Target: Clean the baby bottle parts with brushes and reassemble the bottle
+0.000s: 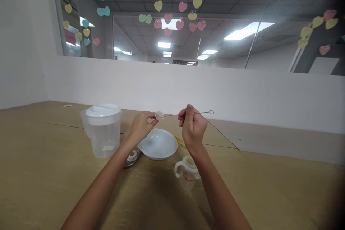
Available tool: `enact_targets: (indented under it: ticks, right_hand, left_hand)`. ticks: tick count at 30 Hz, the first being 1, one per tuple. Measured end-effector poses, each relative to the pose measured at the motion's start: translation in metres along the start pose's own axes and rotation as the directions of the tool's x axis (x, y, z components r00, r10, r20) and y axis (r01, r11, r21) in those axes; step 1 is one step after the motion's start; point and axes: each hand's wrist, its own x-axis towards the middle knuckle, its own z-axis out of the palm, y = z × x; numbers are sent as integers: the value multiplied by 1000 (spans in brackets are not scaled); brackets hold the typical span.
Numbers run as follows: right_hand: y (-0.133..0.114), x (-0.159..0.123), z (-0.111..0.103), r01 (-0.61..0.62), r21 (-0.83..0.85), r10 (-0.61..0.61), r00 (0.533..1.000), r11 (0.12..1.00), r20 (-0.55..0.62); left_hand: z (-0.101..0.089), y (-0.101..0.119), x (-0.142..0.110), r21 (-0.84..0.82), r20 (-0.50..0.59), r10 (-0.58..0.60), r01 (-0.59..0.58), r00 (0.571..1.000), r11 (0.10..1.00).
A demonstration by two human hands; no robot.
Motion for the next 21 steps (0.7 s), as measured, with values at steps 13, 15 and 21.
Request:
enact_targets:
  ticks: [13,15,21]
  right_hand:
    - [3,-2,-2,72,-128,-61,994,989,91]
    - [1,-2,-2,79,-129,-65,992,988,110]
    - [-8,-3,-3,117,-157,-91,982,981,163]
  left_hand:
    - [3,-1,-2,20,37,2,-2,999,1000]
    - [3,-1,-2,16,46,-4,4,999,1000]
    - [2,-3,-2,-33,40,6,-4,999,999]
